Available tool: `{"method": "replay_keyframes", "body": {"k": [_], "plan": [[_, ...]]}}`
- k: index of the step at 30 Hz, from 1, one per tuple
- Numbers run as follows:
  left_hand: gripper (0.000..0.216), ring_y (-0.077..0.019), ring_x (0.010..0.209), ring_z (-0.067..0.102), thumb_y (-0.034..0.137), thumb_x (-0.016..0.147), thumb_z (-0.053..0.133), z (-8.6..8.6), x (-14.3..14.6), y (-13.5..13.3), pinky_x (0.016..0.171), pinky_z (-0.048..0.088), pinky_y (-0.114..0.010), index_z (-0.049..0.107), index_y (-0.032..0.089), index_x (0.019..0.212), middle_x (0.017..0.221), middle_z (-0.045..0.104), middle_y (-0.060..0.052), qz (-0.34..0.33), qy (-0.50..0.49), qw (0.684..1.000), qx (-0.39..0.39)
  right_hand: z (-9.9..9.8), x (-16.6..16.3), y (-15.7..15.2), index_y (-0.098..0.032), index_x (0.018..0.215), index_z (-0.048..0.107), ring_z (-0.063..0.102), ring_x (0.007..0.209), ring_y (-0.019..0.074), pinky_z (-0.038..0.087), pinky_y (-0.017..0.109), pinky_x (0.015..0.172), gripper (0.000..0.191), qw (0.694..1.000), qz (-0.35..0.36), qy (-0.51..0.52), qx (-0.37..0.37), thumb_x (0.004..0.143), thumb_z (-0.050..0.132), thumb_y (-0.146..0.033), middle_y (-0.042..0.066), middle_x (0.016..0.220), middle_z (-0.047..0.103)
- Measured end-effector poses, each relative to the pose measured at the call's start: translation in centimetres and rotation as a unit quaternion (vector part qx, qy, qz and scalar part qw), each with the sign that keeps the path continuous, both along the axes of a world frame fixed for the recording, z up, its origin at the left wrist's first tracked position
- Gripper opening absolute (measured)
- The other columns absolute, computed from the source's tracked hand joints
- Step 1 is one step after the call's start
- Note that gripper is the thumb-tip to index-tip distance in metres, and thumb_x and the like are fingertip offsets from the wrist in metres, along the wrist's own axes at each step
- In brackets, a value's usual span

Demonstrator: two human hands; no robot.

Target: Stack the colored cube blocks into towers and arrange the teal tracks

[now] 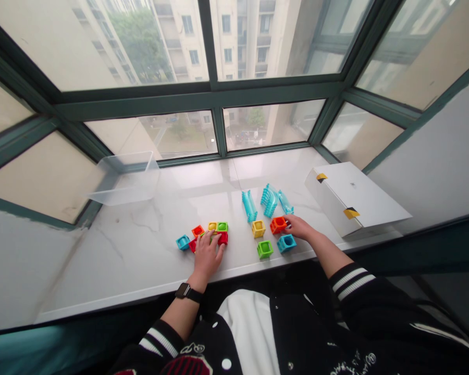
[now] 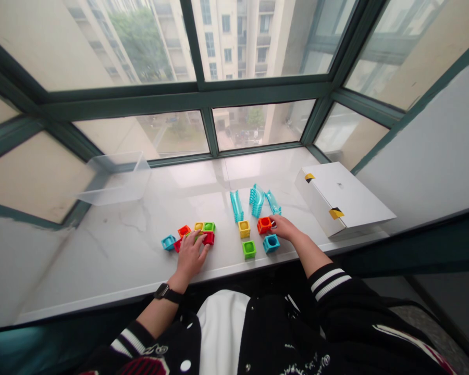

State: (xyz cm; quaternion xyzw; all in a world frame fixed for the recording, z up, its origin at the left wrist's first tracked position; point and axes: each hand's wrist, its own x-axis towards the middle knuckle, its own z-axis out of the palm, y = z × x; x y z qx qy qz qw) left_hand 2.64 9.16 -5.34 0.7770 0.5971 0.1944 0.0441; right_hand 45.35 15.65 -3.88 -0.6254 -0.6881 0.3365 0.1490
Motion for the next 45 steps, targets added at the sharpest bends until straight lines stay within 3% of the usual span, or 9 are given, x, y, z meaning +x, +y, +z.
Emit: {"method": "replay_keyframes", "body": {"k": [10,14,17,22,27,32,37,41,45], "plan": [[0.04,-0.0342,0.148,0.046,0.04,0.103,0.051,-0.5,-0.2,0.1,0.13,0.025,-0.06,0.067,0.025,0.137,0.155,0.057,-0.014,-0.001,0.006,1.0,0.003,1.0,1.7,-1.1,-0.023,0.129,0.069,0.074,0.093,0.0217,0.063,0.035,0.084,0.06,0.999,-0.044,0.019,-0.018,0.071,0.079,-0.011,0.009,0.119,0.074],[0.041,-0.0341,0.148,0.046,0.038,0.102,0.052,-0.4,-0.2,0.1,0.13,0.025,-0.059,0.067,0.023,0.137,0.155,0.056,-0.014,-0.005,0.006,1.0,0.006,2.8,3.4,-3.2,-0.023,0.127,0.071,0.074,0.099,0.0219,0.061,0.036,0.09,0.054,0.998,-0.06,0.015,0.02,0.076,0.062,-0.006,0.009,0.12,0.074],[0.04,-0.0344,0.148,0.046,0.037,0.101,0.053,-0.3,-0.1,0.1,0.13,0.025,-0.059,0.067,0.023,0.137,0.155,0.056,-0.015,-0.004,0.0,1.0,0.004,5.3,3.4,-4.8,-0.024,0.12,0.073,0.073,0.1,0.0224,0.06,0.036,0.092,0.05,0.992,-0.096,-0.001,0.08,0.076,0.056,-0.006,0.007,0.114,0.076],[0.039,-0.0344,0.148,0.046,0.037,0.101,0.054,-0.3,0.0,0.1,0.129,0.026,-0.059,0.068,0.026,0.135,0.155,0.057,-0.014,-0.003,0.002,1.0,0.005,10.4,-0.3,-6.6,-0.024,0.113,0.074,0.072,0.097,0.0238,0.058,0.038,0.095,0.037,0.965,-0.118,0.012,0.233,0.085,0.052,-0.011,0.006,0.105,0.076],[0.038,-0.0357,0.146,0.048,0.036,0.1,0.055,-0.2,0.1,0.2,0.128,0.027,-0.059,0.069,0.025,0.134,0.151,0.059,-0.015,-0.003,-0.008,1.0,0.01,13.6,-7.4,-6.7,-0.025,0.112,0.074,0.071,0.101,0.0234,0.057,0.037,0.096,0.032,0.961,-0.01,0.07,0.269,0.094,0.051,-0.014,0.006,0.108,0.076],[0.044,-0.0349,0.145,0.05,0.035,0.098,0.058,-0.3,0.2,0.2,0.128,0.028,-0.059,0.063,0.023,0.139,0.15,0.061,-0.015,-0.006,-0.012,1.0,0.017,12.2,-15.3,-5.7,-0.025,0.118,0.074,0.072,0.1,0.02,0.056,0.032,0.091,0.031,0.965,0.148,0.051,0.209,0.097,0.053,-0.015,0.006,0.113,0.076],[0.05,-0.0349,0.144,0.051,0.035,0.095,0.061,-0.4,0.0,0.1,0.128,0.028,-0.058,0.06,0.023,0.143,0.15,0.061,-0.015,-0.009,-0.012,1.0,0.019,8.6,-21.9,-5.0,-0.023,0.125,0.07,0.074,0.105,0.0271,0.056,0.037,0.088,0.031,0.968,0.197,-0.125,0.09,0.098,0.058,-0.025,0.011,0.121,0.074],[0.05,-0.0349,0.141,0.052,0.035,0.093,0.063,-0.4,-0.1,-0.1,0.128,0.029,-0.057,0.062,0.024,0.141,0.147,0.061,-0.015,-0.011,-0.01,1.0,0.021,6.9,-24.5,-4.6,-0.02,0.133,0.065,0.074,0.107,0.0311,0.057,0.04,0.086,0.036,0.954,0.226,-0.197,0.022,0.098,0.056,-0.025,0.016,0.123,0.074],[0.049,-0.0352,0.139,0.053,0.031,0.089,0.065,-0.3,-0.2,-0.2,0.128,0.029,-0.057,0.065,0.021,0.137,0.146,0.061,-0.016,-0.021,-0.015,1.0,0.017,6.1,-25.0,-4.4,-0.021,0.131,0.064,0.075,0.107,0.0305,0.056,0.038,0.085,0.035,0.949,0.251,-0.189,0.017,0.098,0.058,-0.024,0.014,0.123,0.074]]}}
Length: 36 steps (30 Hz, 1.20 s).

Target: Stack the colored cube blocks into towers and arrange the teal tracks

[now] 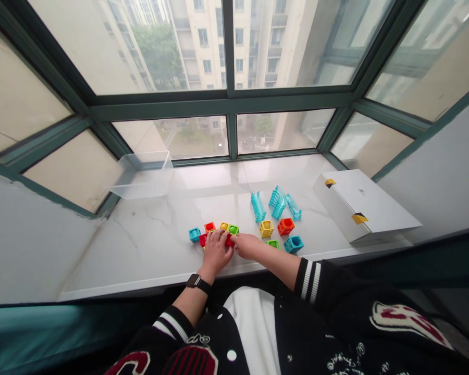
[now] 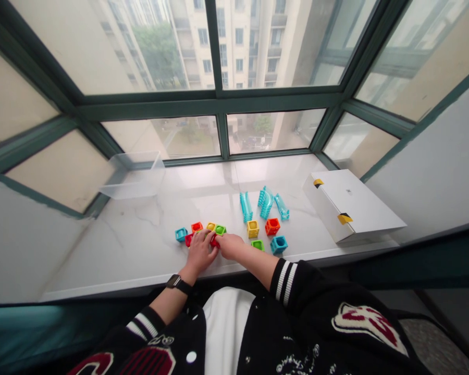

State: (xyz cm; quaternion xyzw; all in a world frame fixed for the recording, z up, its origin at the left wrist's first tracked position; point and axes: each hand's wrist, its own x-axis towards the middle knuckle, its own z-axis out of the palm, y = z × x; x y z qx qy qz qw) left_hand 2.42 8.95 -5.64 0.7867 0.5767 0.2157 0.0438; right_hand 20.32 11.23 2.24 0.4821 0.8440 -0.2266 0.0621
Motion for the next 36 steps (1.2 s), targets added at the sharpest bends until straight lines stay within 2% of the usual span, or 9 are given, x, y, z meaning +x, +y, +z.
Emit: {"method": "replay_keyframes", "body": {"k": [5,12,17,19,23,27,30,32,36], "plan": [[0.048,-0.0335,0.138,0.053,0.024,0.09,0.059,-0.3,-0.2,0.1,0.129,0.028,-0.058,0.067,0.024,0.137,0.143,0.062,-0.013,-0.002,-0.009,1.0,-0.007,-0.4,-0.3,-0.3,-0.018,0.127,0.066,0.073,0.11,0.0295,0.055,0.036,0.088,0.031,1.0,0.009,0.011,-0.02,0.097,0.059,-0.024,0.015,0.124,0.075],[0.041,-0.0317,0.137,0.052,0.022,0.096,0.052,-0.7,-0.3,0.2,0.127,0.031,-0.057,0.07,0.026,0.132,0.14,0.061,-0.012,-0.002,-0.007,1.0,0.0,-0.3,0.2,-0.4,-0.019,0.103,0.075,0.075,0.099,0.0295,0.055,0.034,0.083,0.017,0.999,0.026,0.005,-0.021,0.093,0.065,-0.028,0.013,0.109,0.079],[0.033,-0.0307,0.133,0.055,0.027,0.102,0.05,-0.4,-0.1,0.2,0.126,0.033,-0.057,0.07,0.026,0.128,0.136,0.063,-0.012,-0.001,-0.012,1.0,0.01,-0.4,0.5,-0.3,-0.019,0.113,0.073,0.074,0.104,0.0309,0.055,0.033,0.083,0.038,1.0,0.021,-0.009,-0.018,0.082,0.082,-0.04,0.013,0.117,0.077],[0.03,-0.0301,0.131,0.056,0.029,0.104,0.048,-0.4,0.0,0.2,0.125,0.034,-0.056,0.07,0.026,0.125,0.134,0.064,-0.012,0.002,-0.018,1.0,0.013,-0.6,0.3,-0.5,-0.017,0.116,0.071,0.074,0.106,0.0316,0.055,0.034,0.083,0.045,1.0,-0.001,-0.013,-0.012,0.083,0.081,-0.045,0.015,0.121,0.075],[0.024,-0.0295,0.128,0.057,0.029,0.105,0.048,-0.4,0.0,0.3,0.123,0.036,-0.055,0.069,0.024,0.116,0.129,0.065,-0.011,0.006,-0.02,1.0,0.017,-0.6,-0.3,-1.3,-0.015,0.117,0.069,0.074,0.105,0.0305,0.054,0.034,0.081,0.036,1.0,-0.024,-0.011,0.0,0.092,0.07,-0.041,0.016,0.121,0.074],[0.019,-0.0293,0.123,0.058,0.031,0.105,0.05,-0.2,0.1,0.3,0.122,0.038,-0.055,0.068,0.023,0.107,0.125,0.064,-0.011,0.01,-0.011,0.999,0.028,0.6,0.5,-1.6,-0.018,0.111,0.068,0.073,0.101,0.0285,0.053,0.032,0.079,0.031,1.0,-0.016,0.015,-0.012,0.087,0.072,-0.037,0.015,0.118,0.074],[0.016,-0.0289,0.12,0.058,0.026,0.103,0.051,-0.1,0.2,0.3,0.121,0.039,-0.054,0.066,0.022,0.1,0.122,0.064,-0.011,0.011,-0.016,0.999,0.03,2.6,2.6,-1.4,-0.019,0.104,0.067,0.072,0.098,0.0264,0.053,0.032,0.081,0.028,0.997,-0.018,0.077,-0.02,0.082,0.075,-0.034,0.011,0.11,0.074],[0.013,-0.0287,0.12,0.059,0.019,0.099,0.052,0.0,0.1,0.2,0.12,0.04,-0.054,0.065,0.023,0.1,0.12,0.064,-0.011,0.01,-0.027,0.999,0.024,4.1,4.7,-1.3,-0.021,0.105,0.065,0.071,0.096,0.0234,0.055,0.033,0.084,0.026,0.983,-0.051,0.174,-0.005,0.082,0.074,-0.03,0.008,0.107,0.074],[0.032,-0.0302,0.124,0.058,0.007,0.087,0.052,-0.1,0.0,0.1,0.121,0.04,-0.054,0.065,0.023,0.111,0.122,0.066,-0.011,0.006,-0.05,0.999,0.007,6.9,9.0,-1.7,-0.023,0.116,0.063,0.071,0.106,0.0214,0.058,0.038,0.098,0.032,0.917,-0.115,0.383,0.005,0.085,0.068,-0.024,0.007,0.117,0.072]]}}
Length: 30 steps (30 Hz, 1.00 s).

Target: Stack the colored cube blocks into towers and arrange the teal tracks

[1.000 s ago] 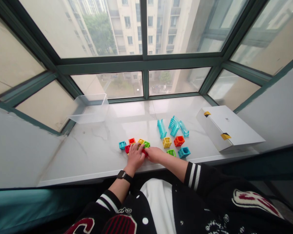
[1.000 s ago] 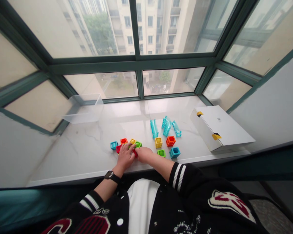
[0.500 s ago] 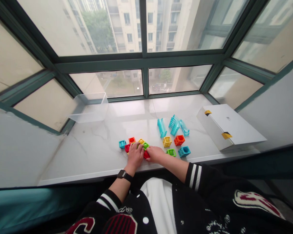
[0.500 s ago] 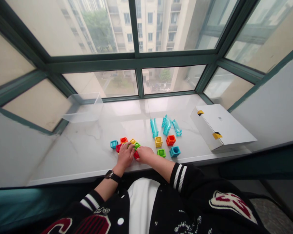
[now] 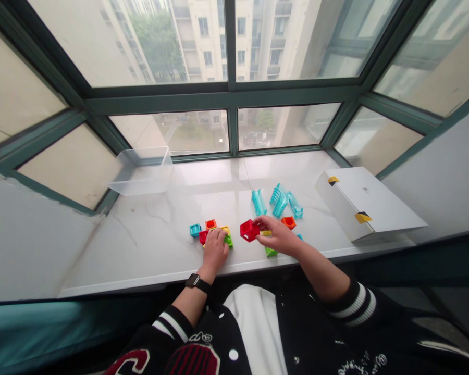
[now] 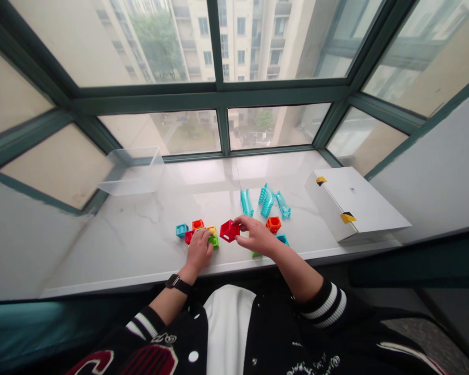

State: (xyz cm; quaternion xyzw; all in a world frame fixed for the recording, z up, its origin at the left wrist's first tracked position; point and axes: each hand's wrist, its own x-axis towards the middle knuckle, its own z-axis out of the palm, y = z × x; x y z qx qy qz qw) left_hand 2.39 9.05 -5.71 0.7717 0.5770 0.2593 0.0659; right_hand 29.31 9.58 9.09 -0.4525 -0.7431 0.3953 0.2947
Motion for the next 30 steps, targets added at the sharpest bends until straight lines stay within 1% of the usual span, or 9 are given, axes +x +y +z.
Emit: {"method": "replay_keyframes", "body": {"k": [5,8,10,15,17,20,25,28,30], "plan": [[0.032,-0.0305,0.125,0.061,0.012,0.092,0.051,0.8,-0.1,-0.2,0.122,0.039,-0.056,0.067,0.023,0.117,0.126,0.067,-0.012,0.007,-0.047,0.999,-0.001,0.7,2.8,-1.4,-0.024,0.12,0.06,0.073,0.111,0.024,0.058,0.046,0.105,0.034,0.991,-0.02,0.127,-0.044,0.088,0.071,-0.029,0.007,0.118,0.071],[0.024,-0.0308,0.129,0.06,0.024,0.1,0.053,2.9,0.4,-0.7,0.126,0.033,-0.059,0.067,0.023,0.118,0.127,0.068,-0.012,-0.013,-0.093,0.996,0.006,-0.1,3.1,-2.0,-0.024,0.123,0.057,0.074,0.111,0.0238,0.059,0.046,0.105,0.039,0.983,-0.041,0.17,-0.059,0.089,0.074,-0.033,0.008,0.119,0.071],[0.027,-0.0301,0.133,0.059,0.032,0.102,0.055,4.9,1.0,-1.3,0.124,0.038,-0.056,0.065,0.023,0.125,0.132,0.067,-0.012,-0.04,-0.154,0.987,-0.003,-0.6,2.9,-2.1,-0.024,0.127,0.055,0.074,0.112,0.0239,0.06,0.047,0.105,0.045,0.979,-0.058,0.183,-0.068,0.089,0.076,-0.035,0.01,0.122,0.07],[0.064,-0.0289,0.134,0.062,0.042,0.095,0.072,9.2,3.6,-3.0,0.115,0.052,-0.048,0.045,0.024,0.151,0.144,0.062,-0.015,-0.159,-0.348,0.917,-0.108,-0.7,1.6,-2.4,-0.024,0.136,0.056,0.072,0.12,0.0266,0.057,0.05,0.11,0.052,0.971,-0.021,0.218,-0.099,0.09,0.077,-0.036,0.013,0.13,0.07],[0.065,-0.029,0.132,0.065,0.042,0.093,0.075,9.9,4.4,-3.3,0.113,0.054,-0.048,0.047,0.025,0.149,0.142,0.064,-0.015,-0.178,-0.397,0.89,-0.136,-0.5,1.1,-2.5,-0.024,0.136,0.057,0.072,0.122,0.0267,0.057,0.049,0.111,0.051,0.967,0.003,0.234,-0.099,0.09,0.077,-0.036,0.012,0.131,0.07],[0.052,-0.0281,0.126,0.068,0.041,0.094,0.075,10.2,4.9,-3.4,0.109,0.057,-0.047,0.054,0.024,0.138,0.135,0.068,-0.013,-0.168,-0.428,0.875,-0.15,-0.4,0.7,-2.8,-0.025,0.137,0.058,0.072,0.121,0.0262,0.057,0.049,0.111,0.052,0.969,0.013,0.229,-0.086,0.091,0.077,-0.036,0.011,0.131,0.07],[0.04,-0.0251,0.112,0.071,0.036,0.091,0.077,11.2,4.9,-3.8,0.1,0.06,-0.045,0.06,0.025,0.125,0.12,0.07,-0.01,-0.15,-0.383,0.907,-0.091,-0.4,0.8,-3.5,-0.028,0.145,0.056,0.067,0.127,0.0272,0.061,0.047,0.105,0.061,0.987,0.014,0.152,-0.051,0.089,0.078,-0.037,0.011,0.141,0.064],[0.034,-0.0253,0.105,0.069,0.033,0.089,0.077,12.3,5.2,-4.2,0.095,0.06,-0.044,0.062,0.025,0.118,0.111,0.068,-0.008,-0.125,-0.314,0.941,-0.03,-0.2,0.4,-4.0,-0.03,0.149,0.054,0.062,0.132,0.0285,0.06,0.046,0.105,0.071,0.996,-0.017,0.091,-0.004,0.084,0.082,-0.039,0.011,0.145,0.059],[0.034,-0.0254,0.104,0.068,0.033,0.089,0.077,12.7,5.4,-4.5,0.094,0.06,-0.044,0.062,0.026,0.118,0.11,0.068,-0.008,-0.122,-0.284,0.951,-0.004,0.1,0.0,-4.2,-0.029,0.146,0.057,0.062,0.129,0.0289,0.058,0.046,0.106,0.069,0.997,-0.042,0.065,0.03,0.083,0.082,-0.039,0.011,0.14,0.062]]}}
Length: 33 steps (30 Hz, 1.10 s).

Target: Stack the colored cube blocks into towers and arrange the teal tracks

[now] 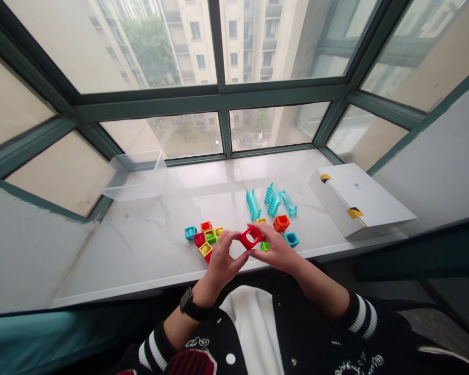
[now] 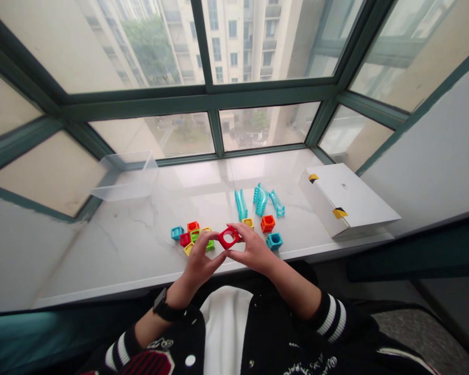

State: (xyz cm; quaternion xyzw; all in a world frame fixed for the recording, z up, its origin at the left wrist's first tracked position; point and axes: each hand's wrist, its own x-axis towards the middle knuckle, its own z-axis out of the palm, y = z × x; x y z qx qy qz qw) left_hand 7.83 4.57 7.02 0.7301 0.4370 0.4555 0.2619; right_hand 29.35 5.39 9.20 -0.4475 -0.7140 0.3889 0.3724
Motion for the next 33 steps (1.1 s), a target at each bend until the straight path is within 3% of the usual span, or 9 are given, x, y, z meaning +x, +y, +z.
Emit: {"method": "replay_keyframes", "body": {"k": [6,10,13,16,20,26,33], "plan": [[0.041,-0.0248,0.113,0.069,0.033,0.095,0.072,-0.3,-0.6,0.1,0.103,0.057,-0.045,0.058,0.027,0.133,0.124,0.068,-0.009,-0.018,0.0,1.0,0.022,1.1,1.6,0.5,-0.028,0.138,0.062,0.067,0.12,0.0297,0.057,0.046,0.105,0.06,0.998,-0.05,-0.01,0.025,0.083,0.083,-0.042,0.01,0.133,0.067],[0.028,-0.0237,0.109,0.072,0.034,0.1,0.064,-1.8,-2.9,0.6,0.1,0.059,-0.043,0.064,0.025,0.126,0.122,0.071,-0.009,0.021,-0.016,1.0,-0.007,0.9,6.6,1.8,-0.027,0.144,0.056,0.07,0.116,0.0291,0.059,0.046,0.103,0.067,0.987,-0.149,0.055,0.002,0.086,0.081,-0.049,0.011,0.134,0.068],[0.025,-0.024,0.109,0.073,0.037,0.101,0.061,-3.0,-5.1,0.6,0.099,0.061,-0.043,0.067,0.023,0.121,0.116,0.073,-0.009,0.061,-0.013,0.997,-0.035,-0.4,11.1,3.0,-0.025,0.148,0.051,0.071,0.115,0.0288,0.059,0.047,0.103,0.075,0.97,-0.221,0.098,-0.007,0.085,0.08,-0.054,0.012,0.133,0.069],[0.026,-0.0243,0.105,0.074,0.04,0.101,0.06,-3.9,-7.4,0.0,0.095,0.063,-0.043,0.069,0.023,0.118,0.113,0.075,-0.008,0.106,-0.007,0.992,-0.062,-3.0,15.1,3.9,-0.024,0.147,0.052,0.072,0.111,0.0286,0.059,0.049,0.103,0.081,0.95,-0.304,0.076,-0.004,0.08,0.083,-0.057,0.013,0.133,0.069],[0.028,-0.0257,0.106,0.074,0.044,0.099,0.061,-4.5,-10.0,-0.8,0.097,0.062,-0.046,0.07,0.023,0.116,0.113,0.075,-0.008,0.149,0.005,0.986,-0.076,-8.2,18.3,4.6,-0.02,0.141,0.056,0.073,0.11,0.0302,0.06,0.05,0.1,0.084,0.926,-0.377,0.015,-0.033,0.073,0.083,-0.06,0.016,0.13,0.071],[0.031,-0.0267,0.105,0.075,0.048,0.098,0.062,-4.4,-11.5,-1.2,0.1,0.061,-0.047,0.071,0.024,0.116,0.114,0.077,-0.008,0.183,0.011,0.979,-0.087,-15.4,19.6,5.2,-0.02,0.131,0.063,0.071,0.11,0.0305,0.057,0.048,0.101,0.069,0.92,-0.363,-0.124,-0.083,0.074,0.077,-0.057,0.015,0.127,0.073],[0.031,-0.0266,0.107,0.074,0.048,0.099,0.061,-4.7,-11.5,-1.1,0.099,0.06,-0.045,0.073,0.023,0.113,0.114,0.076,-0.008,0.168,0.031,0.981,-0.088,-18.8,19.2,5.6,-0.016,0.136,0.063,0.06,0.129,0.0333,0.046,0.046,0.115,0.066,0.916,-0.332,-0.224,-0.036,0.081,0.068,-0.054,0.016,0.136,0.069]]}}
